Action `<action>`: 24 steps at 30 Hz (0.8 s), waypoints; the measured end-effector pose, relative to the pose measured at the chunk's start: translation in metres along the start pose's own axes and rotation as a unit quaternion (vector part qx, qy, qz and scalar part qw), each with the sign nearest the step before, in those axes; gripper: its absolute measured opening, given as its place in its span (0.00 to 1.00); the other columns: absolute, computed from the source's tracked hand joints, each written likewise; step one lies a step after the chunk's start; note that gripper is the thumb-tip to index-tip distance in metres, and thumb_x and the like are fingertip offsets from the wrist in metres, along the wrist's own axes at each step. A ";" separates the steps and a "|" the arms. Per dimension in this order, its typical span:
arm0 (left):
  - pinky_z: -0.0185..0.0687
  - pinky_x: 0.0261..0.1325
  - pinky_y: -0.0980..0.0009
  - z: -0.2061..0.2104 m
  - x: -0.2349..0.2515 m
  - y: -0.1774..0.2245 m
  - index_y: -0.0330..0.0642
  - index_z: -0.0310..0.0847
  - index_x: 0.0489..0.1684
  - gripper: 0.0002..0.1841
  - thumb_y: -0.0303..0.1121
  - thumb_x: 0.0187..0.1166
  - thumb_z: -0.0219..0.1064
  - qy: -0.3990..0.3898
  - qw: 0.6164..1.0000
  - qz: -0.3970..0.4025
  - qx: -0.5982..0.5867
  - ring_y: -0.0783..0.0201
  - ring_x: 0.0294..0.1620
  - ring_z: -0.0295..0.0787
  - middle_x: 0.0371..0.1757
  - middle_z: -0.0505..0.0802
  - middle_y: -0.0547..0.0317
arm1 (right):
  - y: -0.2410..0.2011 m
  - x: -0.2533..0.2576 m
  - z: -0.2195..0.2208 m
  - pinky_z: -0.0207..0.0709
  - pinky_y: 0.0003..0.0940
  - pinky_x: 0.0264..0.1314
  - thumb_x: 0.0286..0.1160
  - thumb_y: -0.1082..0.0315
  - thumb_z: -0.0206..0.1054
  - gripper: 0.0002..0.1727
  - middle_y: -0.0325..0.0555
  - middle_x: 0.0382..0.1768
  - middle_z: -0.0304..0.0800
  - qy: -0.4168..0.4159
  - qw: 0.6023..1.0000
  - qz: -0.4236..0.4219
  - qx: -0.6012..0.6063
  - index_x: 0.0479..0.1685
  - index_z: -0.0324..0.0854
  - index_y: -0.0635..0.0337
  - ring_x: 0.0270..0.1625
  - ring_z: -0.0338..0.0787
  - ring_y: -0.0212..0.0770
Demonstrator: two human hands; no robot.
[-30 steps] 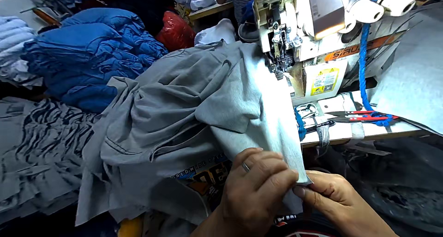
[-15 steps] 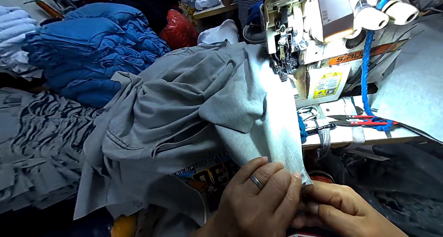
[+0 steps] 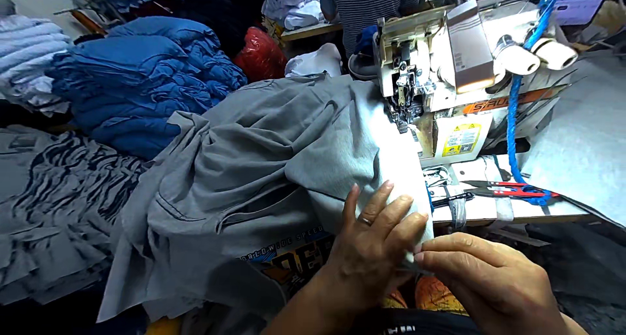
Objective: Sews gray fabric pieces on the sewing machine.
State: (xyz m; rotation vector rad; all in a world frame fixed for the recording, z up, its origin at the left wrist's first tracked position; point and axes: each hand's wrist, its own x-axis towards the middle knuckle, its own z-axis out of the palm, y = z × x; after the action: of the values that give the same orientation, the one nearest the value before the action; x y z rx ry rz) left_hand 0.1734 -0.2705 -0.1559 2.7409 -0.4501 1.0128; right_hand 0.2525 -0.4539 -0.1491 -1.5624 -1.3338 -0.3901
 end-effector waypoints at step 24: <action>0.78 0.58 0.66 0.008 0.049 -0.034 0.49 0.95 0.44 0.14 0.27 0.81 0.60 -0.020 0.995 0.093 0.043 0.63 0.51 0.90 0.46 0.97 0.64 | 0.056 0.010 -0.028 0.78 0.15 0.56 0.87 0.67 0.59 0.12 0.39 0.41 0.94 -0.043 0.990 -0.029 -0.129 0.37 0.87 0.53 0.50 0.90 0.27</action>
State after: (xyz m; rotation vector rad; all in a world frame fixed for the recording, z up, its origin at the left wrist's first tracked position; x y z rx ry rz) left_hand 0.2252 -0.2512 -0.1318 2.8428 -0.6941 1.0442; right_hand 0.3150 -0.4650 -0.1552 -1.7724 -1.4410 -0.5542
